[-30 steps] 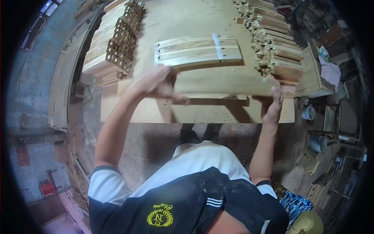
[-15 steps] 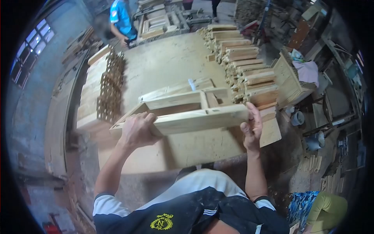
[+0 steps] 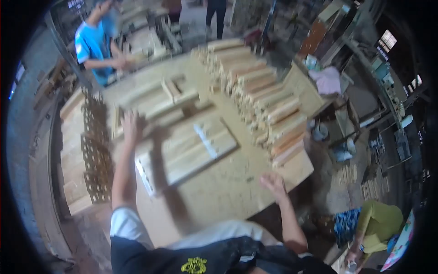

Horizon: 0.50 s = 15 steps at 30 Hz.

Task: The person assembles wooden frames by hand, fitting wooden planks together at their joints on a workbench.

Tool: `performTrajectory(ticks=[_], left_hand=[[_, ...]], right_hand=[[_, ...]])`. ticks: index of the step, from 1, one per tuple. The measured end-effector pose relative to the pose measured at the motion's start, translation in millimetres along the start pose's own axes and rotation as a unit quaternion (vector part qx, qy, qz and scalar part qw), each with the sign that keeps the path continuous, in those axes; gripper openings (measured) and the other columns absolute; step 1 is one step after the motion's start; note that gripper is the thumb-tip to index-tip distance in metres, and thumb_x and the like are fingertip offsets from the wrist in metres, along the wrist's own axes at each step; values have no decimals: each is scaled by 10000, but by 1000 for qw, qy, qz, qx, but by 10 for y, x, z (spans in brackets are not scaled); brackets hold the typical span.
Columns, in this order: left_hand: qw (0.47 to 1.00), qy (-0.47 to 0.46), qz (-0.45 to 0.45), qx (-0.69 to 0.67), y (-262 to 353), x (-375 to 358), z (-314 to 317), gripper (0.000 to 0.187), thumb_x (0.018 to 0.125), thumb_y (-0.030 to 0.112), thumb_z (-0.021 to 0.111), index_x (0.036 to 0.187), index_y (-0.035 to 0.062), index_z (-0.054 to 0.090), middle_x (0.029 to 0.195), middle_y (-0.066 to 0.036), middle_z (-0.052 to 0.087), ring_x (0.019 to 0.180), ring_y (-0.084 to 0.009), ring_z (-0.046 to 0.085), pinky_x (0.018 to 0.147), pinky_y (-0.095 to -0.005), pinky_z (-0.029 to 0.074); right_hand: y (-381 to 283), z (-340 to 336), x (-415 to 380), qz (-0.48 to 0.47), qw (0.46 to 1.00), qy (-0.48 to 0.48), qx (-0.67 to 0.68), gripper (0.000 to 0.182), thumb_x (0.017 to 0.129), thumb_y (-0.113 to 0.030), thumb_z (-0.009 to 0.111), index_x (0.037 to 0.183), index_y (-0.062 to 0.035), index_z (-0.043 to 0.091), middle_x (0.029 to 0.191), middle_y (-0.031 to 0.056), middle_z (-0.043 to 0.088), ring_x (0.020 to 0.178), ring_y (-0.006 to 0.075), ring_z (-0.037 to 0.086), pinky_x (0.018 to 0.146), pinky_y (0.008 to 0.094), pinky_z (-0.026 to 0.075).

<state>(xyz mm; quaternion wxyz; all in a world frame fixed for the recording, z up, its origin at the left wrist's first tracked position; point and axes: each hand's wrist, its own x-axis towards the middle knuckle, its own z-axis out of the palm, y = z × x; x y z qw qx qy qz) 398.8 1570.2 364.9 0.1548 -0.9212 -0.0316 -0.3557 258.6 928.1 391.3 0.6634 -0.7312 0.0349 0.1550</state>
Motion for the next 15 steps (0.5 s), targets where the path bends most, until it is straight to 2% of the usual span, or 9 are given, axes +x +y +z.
performTrajectory(ticks=[1, 2, 5, 7, 8, 10, 11, 13, 15], left_hand=[[995, 58, -66, -55, 97, 130, -16, 910, 715, 618, 753, 1379, 57, 486, 1202, -218, 571, 1113, -380, 560, 892, -522, 431], [951, -138, -226, -161, 291, 615, -560, 843, 768, 617, 718, 1385, 82, 510, 1234, -234, 567, 1164, -393, 549, 929, -503, 442], [924, -156, -242, -253, 462, 670, -946, 796, 806, 593, 700, 1375, 64, 526, 1254, -236, 564, 1180, -401, 543, 961, -486, 442], [928, -131, -218, -274, 513, 332, -1205, 780, 814, 566, 708, 1373, 55, 522, 1262, -234, 557, 1182, -407, 535, 982, -490, 429], [918, -115, -228, -302, 487, 6, -1178, 766, 819, 526, 726, 1384, 54, 513, 1322, -236, 527, 1248, -408, 491, 1037, -476, 399], [850, -170, -350, -356, 432, -663, -1311, 778, 855, 474, 711, 1416, -5, 465, 1446, -253, 441, 1370, -376, 397, 1128, -443, 325], [833, -165, -392, -355, 381, -1100, -1290, 714, 913, 441, 668, 1442, 18, 443, 1462, -239, 443, 1330, -348, 459, 1096, -428, 372], [728, -172, -528, -403, 490, -1670, -1567, 739, 951, 483, 592, 1477, 5, 388, 1506, -234, 396, 1398, -340, 388, 1129, -429, 341], [681, -196, -582, -399, 643, -1962, -1809, 693, 965, 519, 546, 1433, 13, 468, 1448, -205, 478, 1325, -317, 473, 1097, -415, 365]], right_hand=[[32, 96, 108, 9, 1000, 18, -20, 221, 910, -215, 711, 1023, -32, 659, 890, -17, 647, 811, 68, 590, 737, 249, 485], [-220, 230, 217, 3, 1000, -7, -21, 251, 913, -229, 712, 1054, -30, 653, 923, -16, 648, 851, 67, 589, 759, 245, 486], [-240, 449, 701, -15, 995, -7, -97, 425, 921, -288, 690, 1209, 14, 607, 1097, 100, 672, 1024, 150, 635, 888, 303, 508], [-232, 577, 983, -47, 984, 11, -169, 508, 917, -325, 679, 1266, 30, 578, 1203, 170, 645, 1109, 232, 632, 939, 349, 499], [-283, 646, 1107, -70, 974, 16, -217, 545, 916, -348, 671, 1288, 36, 564, 1254, 202, 623, 1155, 277, 620, 966, 373, 489], [-145, 727, 1449, -91, 963, 34, -252, 561, 933, -396, 622, 1287, 35, 562, 1293, 234, 593, 1203, 343, 583, 1008, 403, 459], [-57, 749, 1619, -104, 960, 26, -261, 575, 938, -412, 604, 1287, 41, 557, 1287, 247, 590, 1209, 359, 573, 1018, 406, 449], [41, 809, 1956, -139, 951, 12, -278, 604, 947, -444, 569, 1288, 53, 546, 1275, 274, 584, 1221, 390, 553, 1037, 412, 430], [25, 958, 2179, -135, 947, -2, -292, 600, 944, -453, 554, 1274, 49, 554, 1230, 281, 600, 1191, 403, 564, 1014, 418, 440]])
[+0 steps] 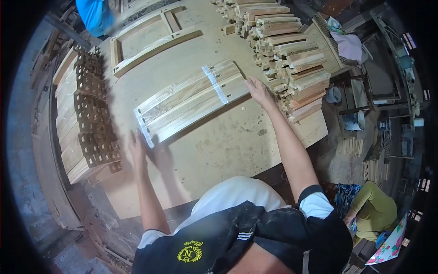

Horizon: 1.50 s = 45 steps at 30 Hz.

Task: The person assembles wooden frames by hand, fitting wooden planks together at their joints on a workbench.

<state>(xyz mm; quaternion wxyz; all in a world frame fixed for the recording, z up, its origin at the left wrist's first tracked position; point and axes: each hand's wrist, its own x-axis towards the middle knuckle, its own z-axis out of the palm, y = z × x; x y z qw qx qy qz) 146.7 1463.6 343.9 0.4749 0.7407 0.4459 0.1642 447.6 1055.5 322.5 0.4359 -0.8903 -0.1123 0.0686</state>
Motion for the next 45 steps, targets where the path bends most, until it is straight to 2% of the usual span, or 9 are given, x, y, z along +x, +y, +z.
performTrajectory(ticks=[3, 10, 15, 23, 31, 35, 39, 40, 45], left_hand=[[965, -144, -70, -208, -308, -184, 74, 631, 984, 536, 504, 1371, 39, 548, 1294, -97, 588, 1145, -201, 552, 1003, -367, 399], [948, -137, -69, -278, -203, -757, 42, 641, 1002, 488, 481, 1398, -15, 491, 1372, -119, 532, 1288, -198, 462, 1099, -354, 320], [937, -109, -62, -328, -410, -1431, -110, 657, 1007, 473, 470, 1436, -23, 430, 1382, -120, 517, 1298, -206, 459, 1099, -363, 324], [958, -43, -81, -271, 52, -1627, -428, 738, 1016, 435, 450, 1561, 18, 179, 1508, -167, 378, 1369, -222, 375, 1128, -358, 270], [967, -211, -38, -139, -116, -450, -115, 738, 1005, 526, 433, 1548, 53, 273, 1471, -199, 428, 1187, -233, 502, 1018, -330, 375], [972, -233, -13, 22, -117, -557, -109, 716, 1007, 479, 480, 1522, 13, 311, 1439, -198, 476, 1213, -234, 517, 1019, -342, 402], [972, -204, 56, 99, -153, -487, -64, 725, 1002, 482, 490, 1515, 2, 313, 1472, -224, 445, 1331, -274, 466, 1102, -366, 345], [975, -204, 5, 89, 574, -820, -59, 740, 983, 462, 526, 1516, 0, 306, 1501, -230, 415, 1386, -315, 420, 1153, -372, 276], [938, -125, 209, 247, 832, -877, 48, 712, 931, 294, 638, 1503, -4, 336, 1487, -240, 430, 1374, -278, 433, 1133, -402, 316]], right_hand=[[-44, 128, 170, 24, 998, -60, 2, 583, 936, -457, 546, 1249, 34, 572, 1173, 282, 624, 1144, 409, 583, 977, 428, 454], [-126, -108, -487, 59, 991, -123, 7, 547, 919, -445, 563, 1243, -6, 599, 1176, 272, 635, 1126, 402, 596, 968, 435, 453], [210, -135, -1540, 35, 999, -5, 37, 709, 937, -474, 562, 1397, 57, 467, 1313, 306, 563, 1264, 422, 520, 1068, 422, 399], [-581, -824, -1944, 23, 988, 6, 156, 725, 967, -384, 581, 1418, 143, 368, 1409, 323, 475, 1338, 347, 475, 1103, 360, 366], [-371, -317, -792, 74, 992, -43, 97, 911, 917, -586, 541, 1494, 69, 280, 1506, 309, 350, 1425, 368, 342, 1165, 379, 292], [-149, -239, -887, 89, 991, -82, 58, 886, 920, -585, 543, 1481, 64, 320, 1425, 314, 457, 1343, 378, 460, 1115, 402, 379], [-359, -564, -1089, 89, 993, -9, 82, 674, 924, -439, 625, 1383, 31, 476, 1273, 237, 617, 1121, 314, 634, 963, 372, 503], [-492, -770, -1146, 91, 992, 29, 79, 597, 921, -390, 649, 1339, 19, 528, 1226, 212, 651, 1059, 286, 659, 923, 358, 520], [-79, -1739, -971, 72, 931, 323, 150, 284, 886, -197, 718, 1114, -27, 697, 983, 96, 722, 855, 178, 664, 813, 321, 530]])
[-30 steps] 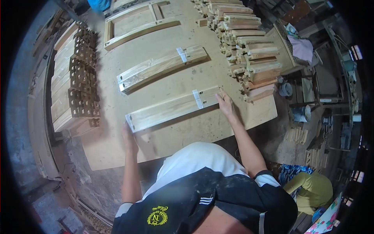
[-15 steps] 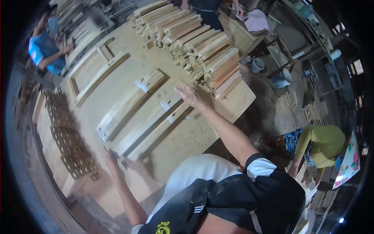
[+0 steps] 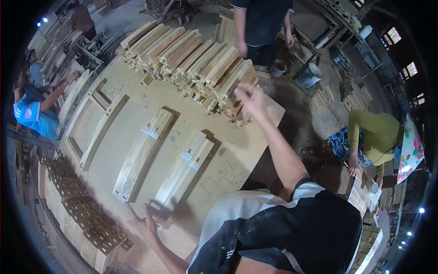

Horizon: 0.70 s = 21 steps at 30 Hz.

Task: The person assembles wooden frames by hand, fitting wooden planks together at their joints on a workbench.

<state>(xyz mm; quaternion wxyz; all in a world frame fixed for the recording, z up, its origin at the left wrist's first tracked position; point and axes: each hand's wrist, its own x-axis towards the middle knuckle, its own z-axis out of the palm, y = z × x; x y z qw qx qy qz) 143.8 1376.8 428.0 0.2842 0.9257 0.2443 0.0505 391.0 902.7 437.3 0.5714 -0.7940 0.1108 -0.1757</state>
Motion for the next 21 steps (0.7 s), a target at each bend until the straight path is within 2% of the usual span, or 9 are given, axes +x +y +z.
performTrajectory(ticks=[2, 4, 5, 9, 12, 13, 16, 17, 21], left_hand=[[992, -13, 5, -128, 253, -23, 25, 675, 926, 229, 653, 1488, -8, 365, 1481, -238, 436, 1372, -278, 431, 1123, -423, 334], [969, -17, 33, -245, 277, -23, 307, 647, 915, 158, 660, 1477, -10, 388, 1443, -228, 482, 1356, -314, 448, 1121, -427, 345], [957, -42, 18, -288, 496, -51, 395, 640, 917, 148, 655, 1476, -12, 388, 1436, -225, 491, 1353, -318, 451, 1118, -422, 350], [892, -208, 39, -400, 1541, -134, 872, 615, 960, 232, 610, 1476, -16, 385, 1471, -220, 458, 1360, -319, 443, 1112, -424, 358], [843, -347, 101, -400, 2374, 101, 1387, 712, 1003, 421, 525, 1523, -1, 282, 1554, -194, 341, 1440, -291, 329, 1168, -407, 283], [824, -365, 73, -428, 2730, 179, 1525, 772, 992, 498, 486, 1534, 2, 248, 1578, -191, 291, 1464, -289, 276, 1182, -412, 237], [778, -364, -7, -513, 3124, 325, 1932, 879, 966, 619, 429, 1550, 7, 191, 1617, -175, 200, 1496, -278, 193, 1200, -415, 159], [758, -369, -20, -537, 3323, 382, 2109, 901, 958, 640, 419, 1553, 9, 179, 1624, -169, 180, 1501, -274, 179, 1202, -414, 143], [743, -306, -82, -590, 3396, 148, 2031, 719, 980, 590, 369, 1530, 131, 310, 1533, -68, 407, 1474, -210, 250, 1193, -474, 96]], right_hand=[[93, -337, 504, 21, 999, 25, 6, 361, 877, -263, 723, 1143, -22, 687, 969, 107, 715, 870, 198, 668, 806, 330, 524], [156, -501, 925, -56, 981, 104, -154, 441, 887, -293, 722, 1204, 2, 642, 921, 120, 710, 838, 181, 672, 767, 309, 541], [305, -539, 1163, -32, 983, 91, -154, 611, 872, -444, 700, 1250, 27, 609, 1017, 194, 708, 947, 261, 686, 849, 352, 539], [317, -505, 1618, 47, 965, 30, -257, 810, 830, -614, 636, 1291, 50, 577, 1251, 286, 610, 1223, 393, 564, 1027, 417, 453], [376, -395, 1752, 26, 953, 6, -301, 706, 826, -577, 663, 1182, 33, 654, 1176, 275, 651, 1151, 379, 614, 977, 405, 480], [392, -400, 1796, 32, 963, -14, -268, 605, 801, -541, 700, 1038, 16, 706, 1058, 268, 688, 1033, 373, 663, 898, 409, 505], [453, -338, 1770, -8, 982, 0, -190, 637, 789, -545, 680, 1096, 13, 671, 1126, 271, 664, 1096, 367, 643, 927, 444, 504], [108, -382, 1555, -13, 990, -7, -138, 483, 792, -419, 707, 1029, 1, 676, 1037, 256, 688, 996, 362, 680, 845, 442, 536], [-229, -270, 1204, -132, 981, 139, 14, 282, 703, -186, 768, 885, -68, 589, 810, 165, 661, 786, 349, 663, 723, 431, 530]])
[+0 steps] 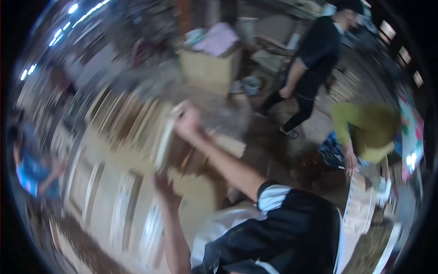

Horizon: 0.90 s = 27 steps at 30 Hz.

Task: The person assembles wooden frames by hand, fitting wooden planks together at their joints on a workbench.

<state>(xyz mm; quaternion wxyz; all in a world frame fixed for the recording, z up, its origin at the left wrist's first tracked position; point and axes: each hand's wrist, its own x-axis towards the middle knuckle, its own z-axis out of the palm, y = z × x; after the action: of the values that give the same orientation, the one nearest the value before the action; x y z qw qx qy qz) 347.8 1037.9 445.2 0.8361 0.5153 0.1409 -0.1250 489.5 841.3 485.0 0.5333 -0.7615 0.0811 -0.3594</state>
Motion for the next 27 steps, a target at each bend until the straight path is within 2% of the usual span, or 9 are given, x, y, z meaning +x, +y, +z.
performTrajectory(ticks=[4, 11, 14, 15, 16, 18, 21, 23, 27], left_hand=[[985, 14, 106, -135, 51, -248, -176, 717, 968, 625, 375, 1437, 86, 429, 1421, -152, 492, 1386, -309, 399, 1139, -585, 190], [959, -41, 176, -216, -205, -630, -535, 540, 1005, 512, 412, 1310, 81, 529, 1382, -223, 508, 1367, -403, 410, 1134, -593, 263], [951, -15, 199, -237, -428, -740, -897, 464, 1003, 451, 433, 1220, 65, 571, 1364, -223, 528, 1366, -401, 408, 1154, -643, 252], [931, 187, 195, -246, -464, -794, -719, 447, 973, 411, 490, 1230, 48, 542, 1364, -201, 536, 1352, -380, 431, 1163, -660, 241], [959, 92, 219, -156, -490, -862, -769, 456, 931, 282, 564, 1294, 19, 476, 1362, -163, 536, 1324, -344, 467, 1149, -664, 271], [966, 187, 167, -65, -250, -964, -450, 576, 842, 56, 625, 1360, -27, 387, 1298, -159, 533, 1206, -274, 550, 1127, -515, 376], [969, 154, 193, 30, -47, -928, -675, 464, 800, 76, 766, 1200, -32, 557, 1124, -117, 639, 1109, -211, 602, 988, -359, 483], [941, 193, 121, 252, 196, -986, -929, 341, 823, 91, 777, 1110, -23, 631, 1051, -98, 682, 1036, -187, 638, 962, -320, 499], [917, 244, 257, 183, 667, -1237, -1312, 204, 914, 90, 680, 1095, -3, 667, 1111, -121, 702, 1067, -167, 643, 964, -297, 498]], right_hand=[[-424, -243, -220, 21, 959, -151, 238, 276, 806, -93, 701, 1043, -39, 570, 919, 44, 597, 841, 134, 569, 702, 310, 496], [-264, -204, -721, 195, 893, -247, 322, 608, 800, -54, 709, 1333, -56, 417, 1276, 153, 447, 1149, 234, 545, 864, 336, 582], [-527, -340, -696, 419, 797, -293, 320, 703, 793, -48, 714, 1398, -50, 356, 1283, 178, 509, 1050, 244, 615, 817, 368, 594], [-567, -252, -774, 472, 755, -299, 343, 743, 789, -54, 720, 1422, -45, 331, 1293, 185, 529, 996, 244, 642, 802, 382, 592], [-597, -193, -905, 526, 746, -233, 336, 620, 769, -77, 742, 1330, -4, 492, 1163, 149, 645, 915, 216, 668, 778, 395, 577], [-598, -121, -1104, 482, 729, -312, 372, 200, 808, -188, 722, 949, -46, 738, 878, 35, 710, 835, 168, 668, 831, 351, 544], [-610, -92, -1179, 329, 813, -402, 264, 330, 842, -239, 716, 1097, -34, 673, 1048, 29, 689, 899, 152, 656, 890, 323, 524], [-514, 94, -1091, 294, 766, -448, 357, 266, 809, -144, 758, 1043, -43, 684, 967, 36, 704, 854, 132, 654, 817, 289, 537], [-615, 411, -1364, 119, 763, -502, 390, 244, 847, -24, 707, 1083, 10, 653, 1010, 74, 720, 911, 145, 674, 846, 291, 543]])
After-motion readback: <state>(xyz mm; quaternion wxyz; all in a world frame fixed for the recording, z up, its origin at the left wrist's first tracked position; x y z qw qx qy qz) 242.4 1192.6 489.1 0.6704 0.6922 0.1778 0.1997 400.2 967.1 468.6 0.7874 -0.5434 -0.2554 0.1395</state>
